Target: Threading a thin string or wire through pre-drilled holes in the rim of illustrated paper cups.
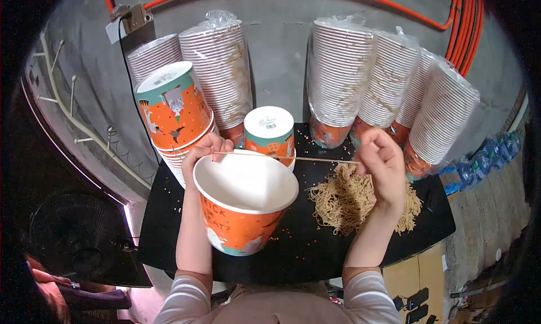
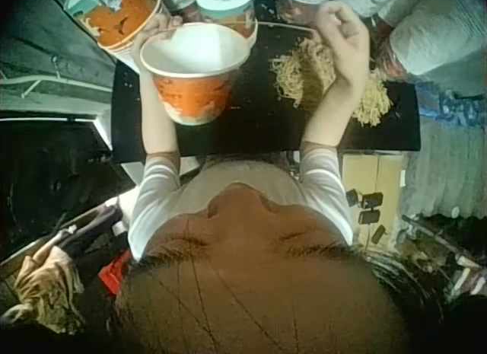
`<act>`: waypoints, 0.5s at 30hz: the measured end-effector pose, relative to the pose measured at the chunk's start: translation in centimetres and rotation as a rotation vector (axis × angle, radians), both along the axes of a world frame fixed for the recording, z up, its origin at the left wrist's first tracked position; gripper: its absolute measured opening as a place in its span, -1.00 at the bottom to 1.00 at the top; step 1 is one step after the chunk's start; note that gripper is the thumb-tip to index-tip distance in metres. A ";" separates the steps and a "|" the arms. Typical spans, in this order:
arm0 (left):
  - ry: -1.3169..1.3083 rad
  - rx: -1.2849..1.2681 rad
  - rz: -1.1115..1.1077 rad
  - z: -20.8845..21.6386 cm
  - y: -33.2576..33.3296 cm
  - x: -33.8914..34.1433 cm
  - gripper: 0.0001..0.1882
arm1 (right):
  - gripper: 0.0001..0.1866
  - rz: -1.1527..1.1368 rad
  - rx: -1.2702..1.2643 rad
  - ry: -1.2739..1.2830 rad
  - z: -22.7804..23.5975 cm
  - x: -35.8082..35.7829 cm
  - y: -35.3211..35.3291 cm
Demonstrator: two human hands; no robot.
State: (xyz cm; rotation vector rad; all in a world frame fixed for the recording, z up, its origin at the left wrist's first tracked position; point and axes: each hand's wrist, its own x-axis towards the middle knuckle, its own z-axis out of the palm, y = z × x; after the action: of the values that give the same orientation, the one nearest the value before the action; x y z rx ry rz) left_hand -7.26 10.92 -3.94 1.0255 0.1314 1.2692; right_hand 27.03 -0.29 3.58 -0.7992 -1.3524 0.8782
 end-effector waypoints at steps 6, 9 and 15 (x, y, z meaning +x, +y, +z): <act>-0.038 -0.046 -0.267 -2.4 1.5 2.3 -0.78 | -0.68 0.725 0.080 0.812 -0.3 1.8 0.4; 0.408 0.006 -0.151 -3.8 1.1 3.4 -0.84 | -0.69 0.815 0.051 0.908 -0.2 1.1 0.5; 0.602 0.059 -0.166 -2.9 0.6 2.9 -0.78 | -0.67 0.914 -0.003 0.949 -0.4 -0.7 0.6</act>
State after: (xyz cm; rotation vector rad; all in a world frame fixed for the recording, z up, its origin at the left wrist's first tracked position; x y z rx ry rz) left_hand -4.39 11.47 -6.84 1.4165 0.4606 0.7879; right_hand 26.28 0.32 3.13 0.3318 -0.7889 1.6776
